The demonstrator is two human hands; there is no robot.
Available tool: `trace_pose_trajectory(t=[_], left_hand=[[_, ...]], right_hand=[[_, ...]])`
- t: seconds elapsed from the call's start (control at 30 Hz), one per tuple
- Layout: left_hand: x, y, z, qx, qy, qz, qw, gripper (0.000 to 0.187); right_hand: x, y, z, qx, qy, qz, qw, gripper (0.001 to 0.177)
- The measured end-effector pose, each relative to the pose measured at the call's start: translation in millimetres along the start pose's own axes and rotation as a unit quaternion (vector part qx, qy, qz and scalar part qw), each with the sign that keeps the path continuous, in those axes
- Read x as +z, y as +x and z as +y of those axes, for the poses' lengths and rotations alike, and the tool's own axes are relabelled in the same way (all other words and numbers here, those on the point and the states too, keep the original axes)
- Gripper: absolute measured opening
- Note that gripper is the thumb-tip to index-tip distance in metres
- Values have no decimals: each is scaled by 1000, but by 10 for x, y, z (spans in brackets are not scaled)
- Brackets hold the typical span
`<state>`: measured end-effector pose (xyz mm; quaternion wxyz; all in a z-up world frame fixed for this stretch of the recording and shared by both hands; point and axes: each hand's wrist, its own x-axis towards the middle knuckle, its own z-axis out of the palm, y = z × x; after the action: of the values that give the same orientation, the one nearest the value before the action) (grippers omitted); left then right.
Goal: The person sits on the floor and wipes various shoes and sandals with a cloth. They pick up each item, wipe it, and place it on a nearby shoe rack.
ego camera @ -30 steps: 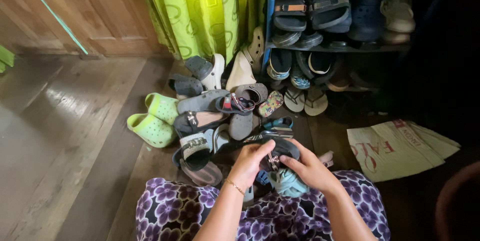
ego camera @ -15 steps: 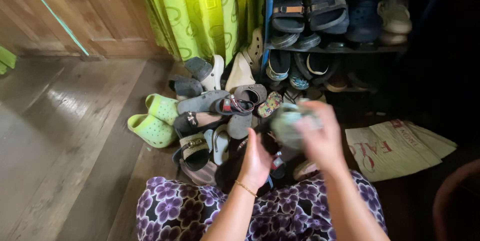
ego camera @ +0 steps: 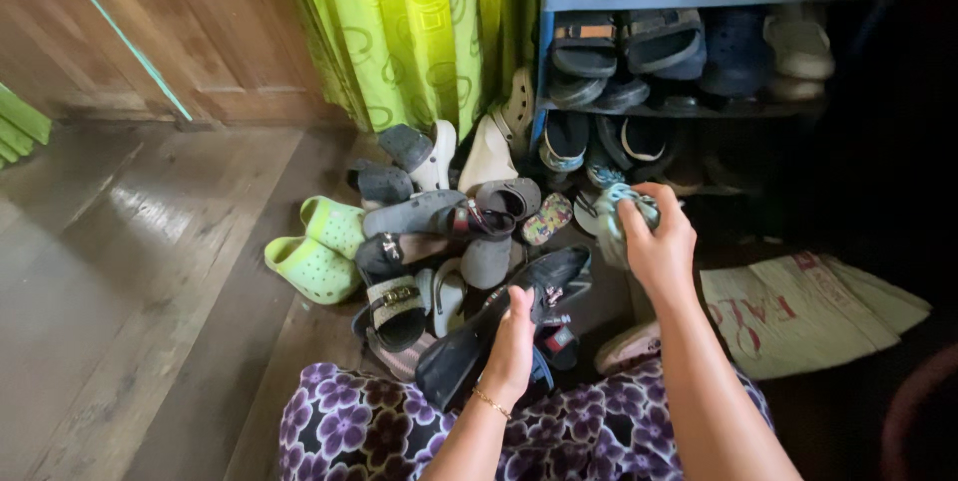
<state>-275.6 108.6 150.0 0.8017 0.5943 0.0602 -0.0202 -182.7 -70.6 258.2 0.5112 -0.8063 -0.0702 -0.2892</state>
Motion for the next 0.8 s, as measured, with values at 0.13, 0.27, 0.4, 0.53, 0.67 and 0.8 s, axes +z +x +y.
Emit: trace_pose_trajectory(t=[0.13, 0.27, 0.4, 0.53, 0.67, 0.8], left_hand=[[36, 125, -118, 79, 136, -30, 987, 100], [93, -20, -9, 140, 117, -49, 982, 98], [116, -162, 349, 192, -133, -151, 961, 94], [122, -161, 663, 134, -236, -141, 952, 96], [221, -110, 620, 93, -256, -168, 947, 98], [50, -61, 666, 86, -262, -161, 948, 108]], right_hand=[[133, -337, -320, -136, 70, -107, 982, 16], [110, -335, -336, -77, -56, -127, 987, 24], [-36, -74, -173, -35, -152, -83, 984, 24], [-156, -73, -298, -17, 15, -16, 1000, 20], [-9, -355, -525, -180, 14, -100, 978, 27], [-69, -520, -443, -310, -81, -192, 927, 34]])
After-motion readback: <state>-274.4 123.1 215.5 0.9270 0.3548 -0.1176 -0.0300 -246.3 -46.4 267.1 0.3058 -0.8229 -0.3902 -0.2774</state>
